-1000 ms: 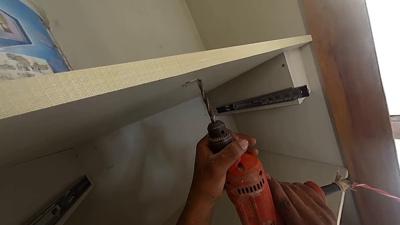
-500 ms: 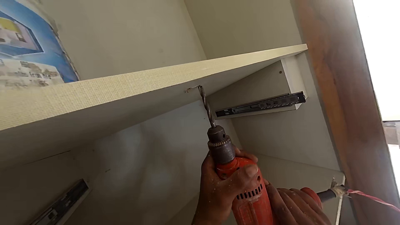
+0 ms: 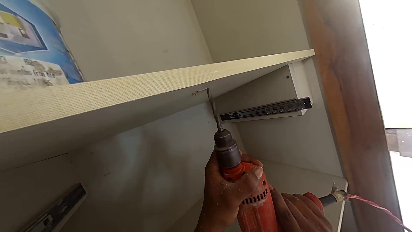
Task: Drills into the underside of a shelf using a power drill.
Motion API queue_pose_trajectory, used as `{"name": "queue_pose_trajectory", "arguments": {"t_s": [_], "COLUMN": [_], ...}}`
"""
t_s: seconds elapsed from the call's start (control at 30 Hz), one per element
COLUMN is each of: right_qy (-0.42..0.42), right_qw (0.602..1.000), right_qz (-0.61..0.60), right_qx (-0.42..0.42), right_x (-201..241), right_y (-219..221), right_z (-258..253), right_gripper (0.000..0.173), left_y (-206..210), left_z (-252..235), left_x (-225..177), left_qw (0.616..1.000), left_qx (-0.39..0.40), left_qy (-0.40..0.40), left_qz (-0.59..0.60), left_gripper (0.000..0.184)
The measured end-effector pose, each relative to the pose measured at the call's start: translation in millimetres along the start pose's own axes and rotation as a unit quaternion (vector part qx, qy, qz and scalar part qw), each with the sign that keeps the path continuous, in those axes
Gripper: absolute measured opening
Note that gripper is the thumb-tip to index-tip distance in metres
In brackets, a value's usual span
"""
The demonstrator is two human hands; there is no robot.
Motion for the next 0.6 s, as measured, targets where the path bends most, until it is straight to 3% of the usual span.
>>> {"name": "queue_pose_trajectory", "arguments": {"t_s": [0.6], "right_qy": [-0.003], "right_qw": [1.0], "right_qz": [0.015], "right_qx": [-0.005], "right_x": [-7.1], "right_y": [-5.7], "right_z": [-5.0], "right_gripper": [0.052], "left_y": [5.8], "left_z": [-1.9], "left_x": [4.7], "left_qw": [0.999], "left_qx": [0.026], "left_qy": [0.02], "left_qz": [0.031], "left_gripper": [0.049]}}
Point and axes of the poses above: each hand's wrist, its own z-axis away from the middle knuckle, its own y-axis out of the palm, x = y × z, the point moved 5 cm from there along -z, towards the middle knuckle, and after that the axes turned 10 degrees about y, right-handed, at the moved point
